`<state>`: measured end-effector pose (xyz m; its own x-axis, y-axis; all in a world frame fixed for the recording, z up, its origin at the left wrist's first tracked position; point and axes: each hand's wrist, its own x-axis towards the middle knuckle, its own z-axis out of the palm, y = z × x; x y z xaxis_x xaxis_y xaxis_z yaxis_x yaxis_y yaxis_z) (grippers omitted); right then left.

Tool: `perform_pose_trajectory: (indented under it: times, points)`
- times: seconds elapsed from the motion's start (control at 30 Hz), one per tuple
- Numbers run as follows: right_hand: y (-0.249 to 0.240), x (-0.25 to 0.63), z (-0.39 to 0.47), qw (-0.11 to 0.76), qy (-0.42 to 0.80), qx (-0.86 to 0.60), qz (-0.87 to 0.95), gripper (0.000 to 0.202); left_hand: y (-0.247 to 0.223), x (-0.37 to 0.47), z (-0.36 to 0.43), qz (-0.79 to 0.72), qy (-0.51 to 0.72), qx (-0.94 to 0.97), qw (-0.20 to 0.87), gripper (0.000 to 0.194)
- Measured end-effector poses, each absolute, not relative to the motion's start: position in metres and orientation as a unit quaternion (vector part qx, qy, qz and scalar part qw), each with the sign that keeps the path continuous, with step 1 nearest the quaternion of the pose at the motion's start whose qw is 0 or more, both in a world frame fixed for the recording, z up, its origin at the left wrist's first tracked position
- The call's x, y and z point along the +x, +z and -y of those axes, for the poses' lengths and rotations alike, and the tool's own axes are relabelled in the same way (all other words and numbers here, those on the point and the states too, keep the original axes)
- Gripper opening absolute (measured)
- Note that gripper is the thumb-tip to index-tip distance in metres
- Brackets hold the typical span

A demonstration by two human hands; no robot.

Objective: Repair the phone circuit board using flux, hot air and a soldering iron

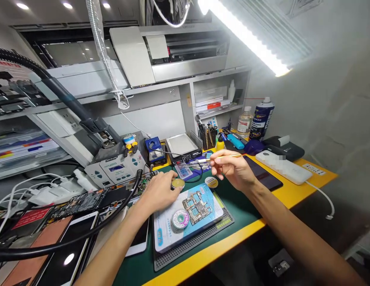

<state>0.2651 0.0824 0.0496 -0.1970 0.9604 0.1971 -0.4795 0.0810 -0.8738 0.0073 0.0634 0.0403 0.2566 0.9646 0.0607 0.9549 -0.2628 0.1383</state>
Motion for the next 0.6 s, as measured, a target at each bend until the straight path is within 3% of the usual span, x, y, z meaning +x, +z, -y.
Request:
perform_pose_trajectory:
  times: [0.3,0.5,0.6]
  points:
    - [0.043,0.274,-0.087,0.533,0.649,-0.295,0.456,0.018,0.054,0.002,-0.08,-0.59,0.019,0.805,0.064,0.037]
    - [0.043,0.267,-0.078,0.531,0.568,-0.314,0.545,0.028,0.088,-0.011,-0.03,-0.575,0.194,0.793,-0.049,0.028]
    - [0.047,0.248,-0.051,0.541,0.486,-0.316,0.61,0.02,0.088,-0.003,0.008,-0.5,0.281,0.809,-0.128,0.022]
